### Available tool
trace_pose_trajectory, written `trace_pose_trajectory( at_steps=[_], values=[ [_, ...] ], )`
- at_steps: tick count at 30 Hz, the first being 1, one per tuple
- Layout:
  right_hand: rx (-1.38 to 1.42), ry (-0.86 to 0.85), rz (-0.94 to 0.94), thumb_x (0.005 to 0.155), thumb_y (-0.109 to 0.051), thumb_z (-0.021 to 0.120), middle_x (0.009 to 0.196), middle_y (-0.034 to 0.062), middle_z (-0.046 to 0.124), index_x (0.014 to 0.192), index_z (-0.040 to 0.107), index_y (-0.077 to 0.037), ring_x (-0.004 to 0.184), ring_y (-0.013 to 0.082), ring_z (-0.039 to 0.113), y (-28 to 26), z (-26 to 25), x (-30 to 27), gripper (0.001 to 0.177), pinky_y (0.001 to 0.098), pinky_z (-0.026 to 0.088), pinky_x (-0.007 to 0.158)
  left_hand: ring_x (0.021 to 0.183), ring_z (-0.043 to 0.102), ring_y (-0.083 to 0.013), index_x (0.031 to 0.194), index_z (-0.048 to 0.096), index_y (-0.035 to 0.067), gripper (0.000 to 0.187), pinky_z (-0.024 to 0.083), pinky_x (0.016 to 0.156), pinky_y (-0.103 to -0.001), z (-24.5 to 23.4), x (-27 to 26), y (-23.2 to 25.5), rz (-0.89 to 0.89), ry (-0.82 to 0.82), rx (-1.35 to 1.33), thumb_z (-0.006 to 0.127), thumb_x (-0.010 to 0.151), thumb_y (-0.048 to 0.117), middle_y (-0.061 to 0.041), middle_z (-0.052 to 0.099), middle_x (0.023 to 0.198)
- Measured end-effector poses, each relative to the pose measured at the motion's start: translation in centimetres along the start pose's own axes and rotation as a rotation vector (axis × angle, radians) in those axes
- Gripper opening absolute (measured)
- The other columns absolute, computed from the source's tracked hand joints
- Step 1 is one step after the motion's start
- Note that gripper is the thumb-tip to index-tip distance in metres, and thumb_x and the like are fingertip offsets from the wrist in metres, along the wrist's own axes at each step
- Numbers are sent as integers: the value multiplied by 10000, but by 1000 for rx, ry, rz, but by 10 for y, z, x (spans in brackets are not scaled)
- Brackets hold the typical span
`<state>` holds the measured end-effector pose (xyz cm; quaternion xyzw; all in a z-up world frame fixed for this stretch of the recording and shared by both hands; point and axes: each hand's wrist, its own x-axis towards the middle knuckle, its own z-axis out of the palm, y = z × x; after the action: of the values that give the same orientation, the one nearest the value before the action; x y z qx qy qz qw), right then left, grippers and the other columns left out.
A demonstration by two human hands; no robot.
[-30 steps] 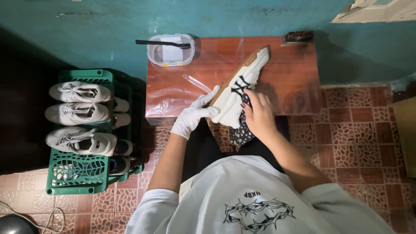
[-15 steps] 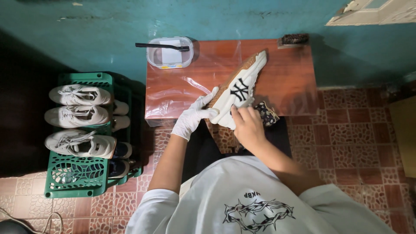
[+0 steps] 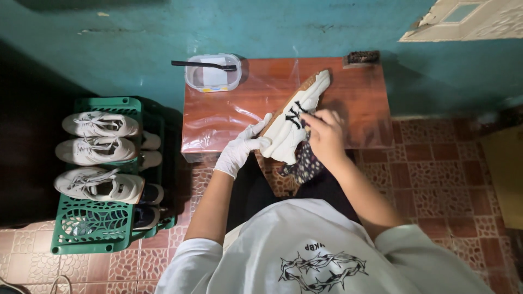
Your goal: Cleaning a white sneaker using a brush and a cloth at a workbench.
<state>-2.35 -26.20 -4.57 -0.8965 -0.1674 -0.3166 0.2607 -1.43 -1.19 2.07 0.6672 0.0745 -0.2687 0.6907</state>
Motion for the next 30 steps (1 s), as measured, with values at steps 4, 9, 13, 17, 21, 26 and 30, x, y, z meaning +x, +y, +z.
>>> trace_pose_trajectory(
  at_steps=[4, 9, 13, 17, 21, 26, 30],
  values=[
    [447, -143, 416, 936, -246, 735, 712, 120, 616, 856, 763, -33, 723, 337, 602, -45, 32, -1, 230, 407, 455, 743, 1487, 360, -314, 1365, 634, 263, 788, 309, 1245, -401, -2, 8, -4, -13, -8, 20, 882, 619, 231, -107, 362, 1631],
    [-77, 120, -38, 829, -8, 673, 1037, 129, 618, 1161, 806, -208, 954, 354, 622, 48, 44, 6, 410, 429, 508, 837, 1460, 414, -318, 1396, 607, 185, 838, 351, 1214, -404, -6, 13, -3, 13, -16, 0, 858, 596, 196, -125, 445, 1555],
    [-55, 128, -98, 814, -9, 673, 981, 131, 599, 1155, 798, -188, 894, 366, 613, 45, 51, 15, 404, 439, 505, 810, 1492, 347, -292, 1354, 652, 322, 760, 309, 1230, -391, -2, 11, -6, -28, -5, 21, 888, 632, 301, -61, 361, 1634],
    [-117, 134, -145, 837, -13, 639, 982, 79, 609, 1073, 811, -256, 871, 298, 613, 55, 47, 25, 381, 385, 508, 798, 1511, 306, -311, 1362, 648, 322, 774, 282, 1248, -414, 7, 4, 6, -83, -13, 60, 867, 621, 286, -83, 312, 1660],
    [-141, 158, -39, 810, -42, 688, 948, 101, 596, 1114, 816, -241, 867, 336, 615, 76, 39, 44, 386, 424, 519, 798, 1503, 329, -306, 1352, 667, 323, 747, 309, 1228, -397, -3, 14, -11, -99, 11, 9, 861, 635, 241, -83, 327, 1651],
    [-199, 152, -119, 842, -78, 652, 976, 50, 618, 1113, 795, -303, 895, 272, 628, 70, 71, 28, 381, 364, 525, 818, 1333, 467, -278, 1391, 639, 204, 788, 436, 1130, -403, 1, -10, 17, -59, -51, -72, 832, 630, 135, -84, 440, 1420],
    [-190, 219, 32, 815, -36, 701, 940, 68, 596, 1107, 805, -241, 864, 304, 633, 105, 49, 53, 372, 380, 541, 789, 1123, 542, -254, 1443, 584, 141, 835, 547, 1011, -399, -5, -11, 18, 9, -142, -87, 810, 641, 83, -83, 496, 1158]
  ],
)
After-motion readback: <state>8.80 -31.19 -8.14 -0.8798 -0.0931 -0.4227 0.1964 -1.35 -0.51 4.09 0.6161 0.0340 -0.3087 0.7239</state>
